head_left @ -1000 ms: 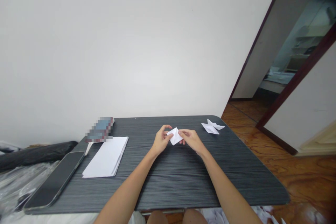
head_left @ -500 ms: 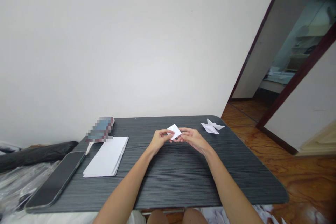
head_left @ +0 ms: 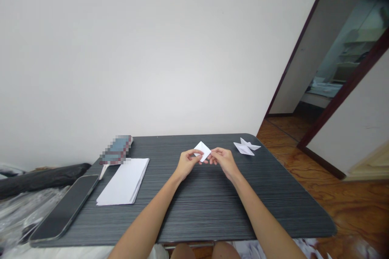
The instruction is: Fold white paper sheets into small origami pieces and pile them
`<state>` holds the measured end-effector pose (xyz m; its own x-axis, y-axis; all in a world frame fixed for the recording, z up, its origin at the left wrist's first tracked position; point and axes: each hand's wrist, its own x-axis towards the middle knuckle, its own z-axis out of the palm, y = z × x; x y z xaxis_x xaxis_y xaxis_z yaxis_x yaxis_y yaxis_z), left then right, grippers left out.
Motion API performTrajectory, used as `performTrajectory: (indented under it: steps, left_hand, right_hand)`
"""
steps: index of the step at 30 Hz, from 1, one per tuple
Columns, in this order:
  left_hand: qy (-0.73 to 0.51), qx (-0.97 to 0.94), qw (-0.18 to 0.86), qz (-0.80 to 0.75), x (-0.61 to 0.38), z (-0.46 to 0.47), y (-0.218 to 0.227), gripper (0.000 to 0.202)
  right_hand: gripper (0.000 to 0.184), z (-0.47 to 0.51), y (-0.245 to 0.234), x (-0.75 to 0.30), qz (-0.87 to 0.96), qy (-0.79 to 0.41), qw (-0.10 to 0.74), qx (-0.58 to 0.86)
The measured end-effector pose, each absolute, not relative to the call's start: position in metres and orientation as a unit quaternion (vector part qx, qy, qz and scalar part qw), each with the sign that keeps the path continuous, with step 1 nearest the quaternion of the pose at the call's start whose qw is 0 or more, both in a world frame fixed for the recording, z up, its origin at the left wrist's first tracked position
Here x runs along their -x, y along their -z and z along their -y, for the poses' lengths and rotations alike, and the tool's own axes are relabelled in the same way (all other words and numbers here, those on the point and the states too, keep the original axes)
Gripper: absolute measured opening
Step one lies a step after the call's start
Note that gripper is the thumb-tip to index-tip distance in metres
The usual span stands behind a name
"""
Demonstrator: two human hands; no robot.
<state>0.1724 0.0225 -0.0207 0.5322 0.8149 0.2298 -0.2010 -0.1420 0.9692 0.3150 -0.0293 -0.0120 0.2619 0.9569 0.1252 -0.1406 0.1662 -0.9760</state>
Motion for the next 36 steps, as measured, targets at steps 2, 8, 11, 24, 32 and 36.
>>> performTrajectory:
  steps: [2, 8, 11, 24, 32, 36]
  left_hand:
    - [-0.428, -0.625, 0.605, -0.245, -0.173, -0.021, 0.020, 0.027]
    - [-0.422, -0.631, 0.609, -0.232, -0.172, -0.020, 0.017, 0.026]
    - [-0.416, -0.636, 0.609, -0.227, -0.171, -0.020, 0.017, 0.026]
    - [-0.382, -0.670, 0.611, -0.177, -0.159, -0.028, 0.013, 0.029]
    - [-0.407, -0.696, 0.558, -0.198, -0.157, -0.030, 0.013, 0.028]
    - [-0.414, -0.700, 0.539, -0.221, -0.156, -0.029, 0.011, 0.027]
  right_hand:
    - [0.013, 0.028, 0.014, -0.315, 0.416, -0.436, 0.642, 0.474]
    - [0.024, 0.029, 0.013, -0.317, 0.419, -0.473, 0.625, 0.458]
    - [0.025, 0.030, 0.013, -0.318, 0.448, -0.459, 0.606, 0.471]
    - [0.026, 0.029, 0.019, -0.326, 0.461, -0.464, 0.597, 0.465]
    - [0.032, 0.036, 0.005, -0.326, 0.528, -0.450, 0.609, 0.385]
    - [0.020, 0.038, 0.003, -0.327, 0.563, -0.428, 0.576, 0.411]
